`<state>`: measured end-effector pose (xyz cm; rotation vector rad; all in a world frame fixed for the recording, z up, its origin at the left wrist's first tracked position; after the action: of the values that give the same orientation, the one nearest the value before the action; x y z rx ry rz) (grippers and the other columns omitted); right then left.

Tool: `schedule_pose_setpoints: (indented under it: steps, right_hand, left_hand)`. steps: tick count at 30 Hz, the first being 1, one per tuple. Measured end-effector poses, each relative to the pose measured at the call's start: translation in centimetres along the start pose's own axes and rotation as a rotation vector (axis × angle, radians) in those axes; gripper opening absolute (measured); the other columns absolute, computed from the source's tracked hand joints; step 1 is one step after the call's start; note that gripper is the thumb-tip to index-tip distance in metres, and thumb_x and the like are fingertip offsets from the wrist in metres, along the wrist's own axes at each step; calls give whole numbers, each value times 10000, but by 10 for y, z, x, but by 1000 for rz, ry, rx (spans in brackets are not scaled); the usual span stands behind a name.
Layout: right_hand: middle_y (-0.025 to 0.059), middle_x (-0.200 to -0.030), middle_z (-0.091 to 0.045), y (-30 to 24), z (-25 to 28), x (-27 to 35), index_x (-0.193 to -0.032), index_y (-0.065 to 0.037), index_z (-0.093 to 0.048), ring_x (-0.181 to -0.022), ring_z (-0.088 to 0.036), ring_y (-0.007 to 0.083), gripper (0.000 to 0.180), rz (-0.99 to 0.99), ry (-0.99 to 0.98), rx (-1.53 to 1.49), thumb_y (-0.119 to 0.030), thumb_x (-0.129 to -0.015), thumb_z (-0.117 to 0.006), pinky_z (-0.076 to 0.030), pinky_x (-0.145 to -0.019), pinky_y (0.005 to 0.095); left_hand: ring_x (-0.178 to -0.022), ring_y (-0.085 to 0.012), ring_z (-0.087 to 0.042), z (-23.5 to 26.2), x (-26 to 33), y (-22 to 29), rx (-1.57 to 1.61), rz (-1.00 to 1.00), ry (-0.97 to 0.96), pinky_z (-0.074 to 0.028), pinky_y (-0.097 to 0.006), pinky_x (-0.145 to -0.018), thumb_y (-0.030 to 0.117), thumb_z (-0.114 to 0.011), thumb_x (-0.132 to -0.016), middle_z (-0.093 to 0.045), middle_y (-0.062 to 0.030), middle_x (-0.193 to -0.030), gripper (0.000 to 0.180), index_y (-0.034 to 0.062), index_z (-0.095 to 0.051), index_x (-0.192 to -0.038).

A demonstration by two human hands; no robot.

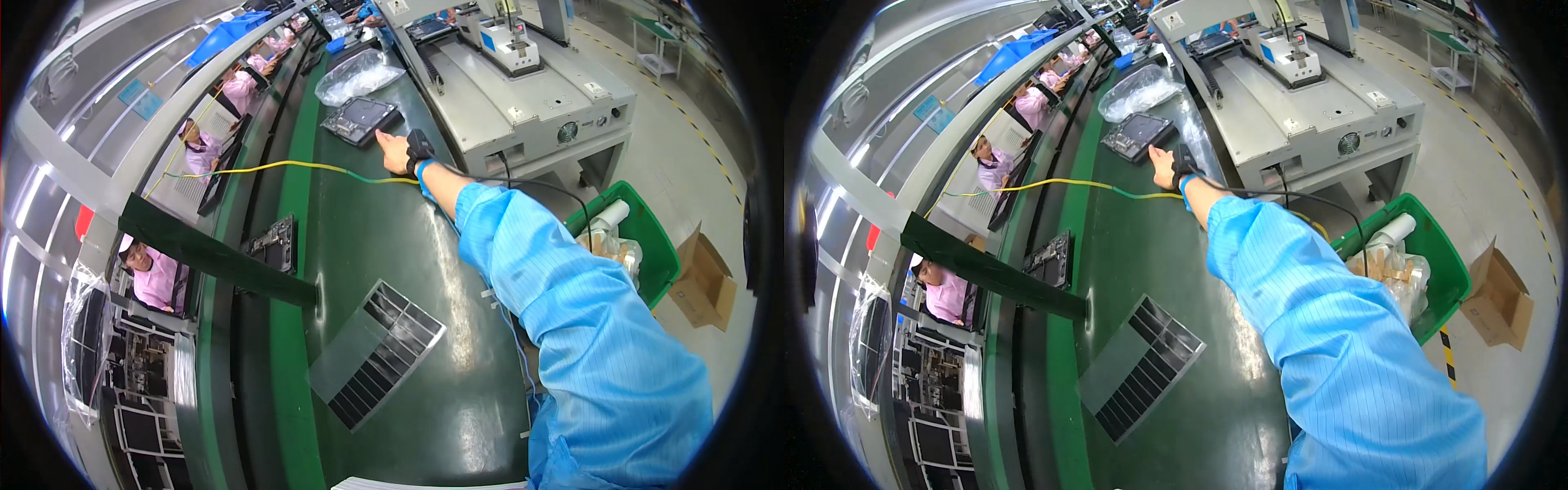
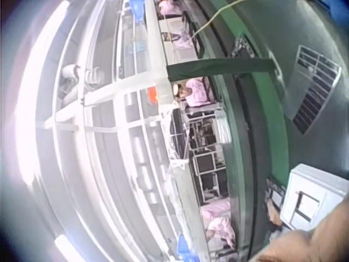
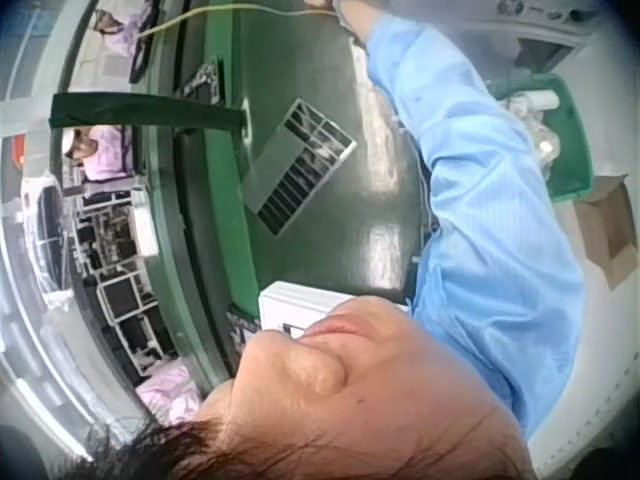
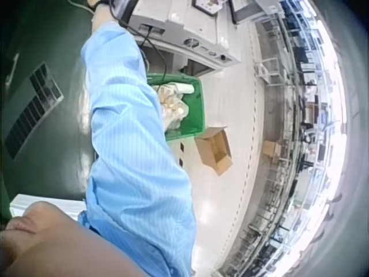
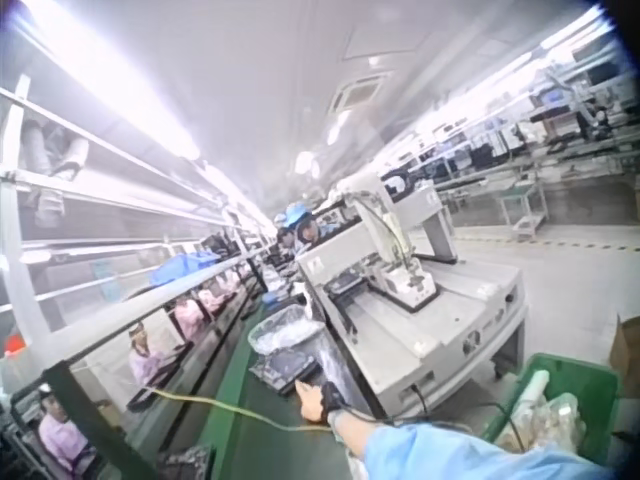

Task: The person is seen assembling electronics on a conveyor belt.

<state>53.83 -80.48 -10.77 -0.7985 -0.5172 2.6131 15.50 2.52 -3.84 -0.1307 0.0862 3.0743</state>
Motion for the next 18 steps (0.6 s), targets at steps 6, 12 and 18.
schedule_pose_setpoints:
  steps: [6, 12, 18]
  right_hand:
    - [215, -1297, -567, 15, 2, -4, -1560, -109, -316, -881, -668, 412, 711, -29, 76, 189, -249, -901, -546, -543, -764, 513]
    - [181, -1351, -556, -16, 11, -2, -1540, -101, -380, -1011, -655, 292, 668, -26, -13, 268, -284, -920, -548, -509, -793, 458]
    - [232, -1275, -625, -35, -1, -28, -1492, -91, -468, -1052, -691, 359, 543, 58, -149, 250, -300, -991, -459, -552, -897, 464]
  left_hand:
    - [-1391, -466, -413, -1, -1, -2, 1, 7, -15, -333, -494, -1167, 367, -776, -805, -416, -329, -1499, 898, -77, -390, -1482]
    - [-1393, -467, -413, 4, 9, -6, -10, 44, -20, -333, -494, -1168, 363, -791, -790, -414, -329, -1502, 913, -79, -390, -1482]
    - [-1395, -467, -412, 6, 21, -16, -9, 47, -10, -333, -494, -1169, 358, -806, -776, -411, -329, -1505, 928, -80, -391, -1481]
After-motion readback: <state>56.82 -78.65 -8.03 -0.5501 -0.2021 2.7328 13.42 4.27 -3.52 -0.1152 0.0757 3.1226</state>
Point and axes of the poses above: each hand's wrist, its own x-axis away from the middle knuckle, its own z-axis out of the back of the hand, y = z × x, the point moved 7 cm from there along -x, towards the middle knuckle
